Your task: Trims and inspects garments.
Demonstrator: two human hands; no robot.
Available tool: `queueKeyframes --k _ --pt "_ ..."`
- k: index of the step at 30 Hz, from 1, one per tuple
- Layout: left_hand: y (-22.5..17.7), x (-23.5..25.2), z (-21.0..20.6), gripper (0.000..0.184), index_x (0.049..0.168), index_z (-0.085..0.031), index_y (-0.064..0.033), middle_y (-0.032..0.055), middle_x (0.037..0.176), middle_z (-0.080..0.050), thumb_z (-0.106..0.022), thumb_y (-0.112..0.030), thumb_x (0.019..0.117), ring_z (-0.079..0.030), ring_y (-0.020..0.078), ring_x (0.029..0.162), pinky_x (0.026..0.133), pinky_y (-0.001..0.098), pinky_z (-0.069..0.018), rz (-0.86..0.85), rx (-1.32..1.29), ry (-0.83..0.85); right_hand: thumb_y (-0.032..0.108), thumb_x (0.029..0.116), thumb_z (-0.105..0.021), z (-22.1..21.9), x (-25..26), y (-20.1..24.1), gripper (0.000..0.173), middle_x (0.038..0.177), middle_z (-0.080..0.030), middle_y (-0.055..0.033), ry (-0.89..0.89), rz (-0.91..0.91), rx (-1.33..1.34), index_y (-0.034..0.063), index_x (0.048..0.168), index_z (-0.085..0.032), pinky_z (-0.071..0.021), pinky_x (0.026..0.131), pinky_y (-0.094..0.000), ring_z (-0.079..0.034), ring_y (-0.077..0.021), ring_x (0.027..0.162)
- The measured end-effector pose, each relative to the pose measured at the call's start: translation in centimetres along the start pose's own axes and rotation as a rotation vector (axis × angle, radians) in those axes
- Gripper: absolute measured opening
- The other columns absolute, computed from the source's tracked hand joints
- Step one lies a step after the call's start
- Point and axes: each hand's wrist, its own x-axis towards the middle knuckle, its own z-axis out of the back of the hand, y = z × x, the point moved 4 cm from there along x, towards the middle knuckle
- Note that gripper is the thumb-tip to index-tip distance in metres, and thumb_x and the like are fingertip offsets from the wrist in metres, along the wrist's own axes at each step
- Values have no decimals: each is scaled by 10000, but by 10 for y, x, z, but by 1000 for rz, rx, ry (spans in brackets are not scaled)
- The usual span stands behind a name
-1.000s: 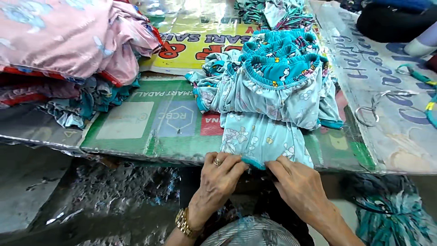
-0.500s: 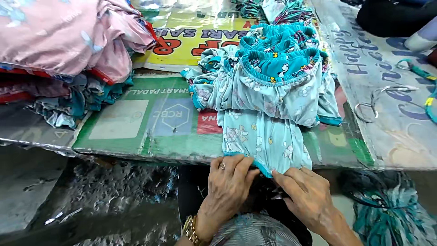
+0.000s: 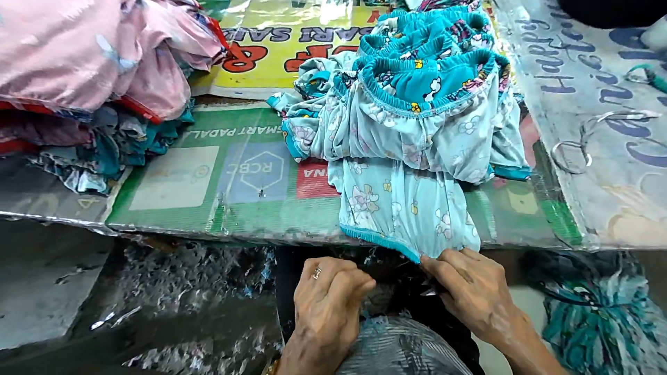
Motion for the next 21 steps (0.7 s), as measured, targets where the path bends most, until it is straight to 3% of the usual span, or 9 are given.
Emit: queueKeyframes --k 3,4,6,8,12,14,18,21 --pt "-12 -3 0 351 874 -560 -149 -7 829 -624 -414 -368 1106 -635 97 837 831 273 -515 -21 -381 124 127 1018 -526 -1 -1 -1 166 718 -589 -57 -4 -3 23 81 1015 -685 -409 527 -307 -540 -188 593" --pt "-13 -2 -1 392 842 -563 -134 9 804 -632 -406 -377 1107 -641 114 822 824 286 -514 -40 -382 132 132 1019 -526 0 -1 -1 169 719 -590 -57 -5 -5 25 82 1018 -687 -411 529 -308 -542 -188 595" --pt "-7 2 -3 313 934 -621 -144 9 909 -668 -496 -390 1080 -650 117 922 885 287 -508 -72 -67 52 133 1015 -530 0 -1 0 166 716 -591 -58 -5 -5 19 81 1017 -688 -414 529 -308 -544 -192 594" --pt "4 13 -11 215 1116 -649 -178 34 1116 -690 -596 -370 1036 -630 176 1072 978 370 -432 -140 255 12 121 1005 -540 2 1 2 155 714 -596 -60 -25 1 4 79 1011 -689 -415 528 -308 -543 -195 590" --pt "6 32 -29 210 1199 -642 -203 19 1243 -688 -641 -306 1016 -606 163 1198 1088 453 -348 -259 258 37 122 1012 -553 13 9 5 143 732 -599 -64 -103 12 22 75 1039 -685 -417 555 -294 -542 -188 615" --pt "-2 38 -32 203 1193 -642 -212 -1 1219 -681 -658 -292 1007 -600 139 1184 1100 442 -340 -303 182 29 119 1011 -558 19 15 5 141 733 -601 -67 -143 16 44 70 1039 -688 -414 561 -286 -541 -181 620" --pt "-11 45 -33 94 1071 -705 -174 -2 1042 -724 -645 -163 999 -635 136 1004 1028 430 -361 -352 127 -13 125 1011 -575 23 21 2 120 750 -601 -61 -165 14 75 82 1043 -683 -407 567 -272 -539 -163 630" --pt "-9 44 -34 88 1052 -701 -182 -18 1029 -740 -621 -172 1017 -663 119 997 1016 456 -376 -309 117 91 111 1011 -564 20 17 0 131 756 -617 -63 -131 18 65 83 1040 -689 -416 564 -282 -553 -174 633"
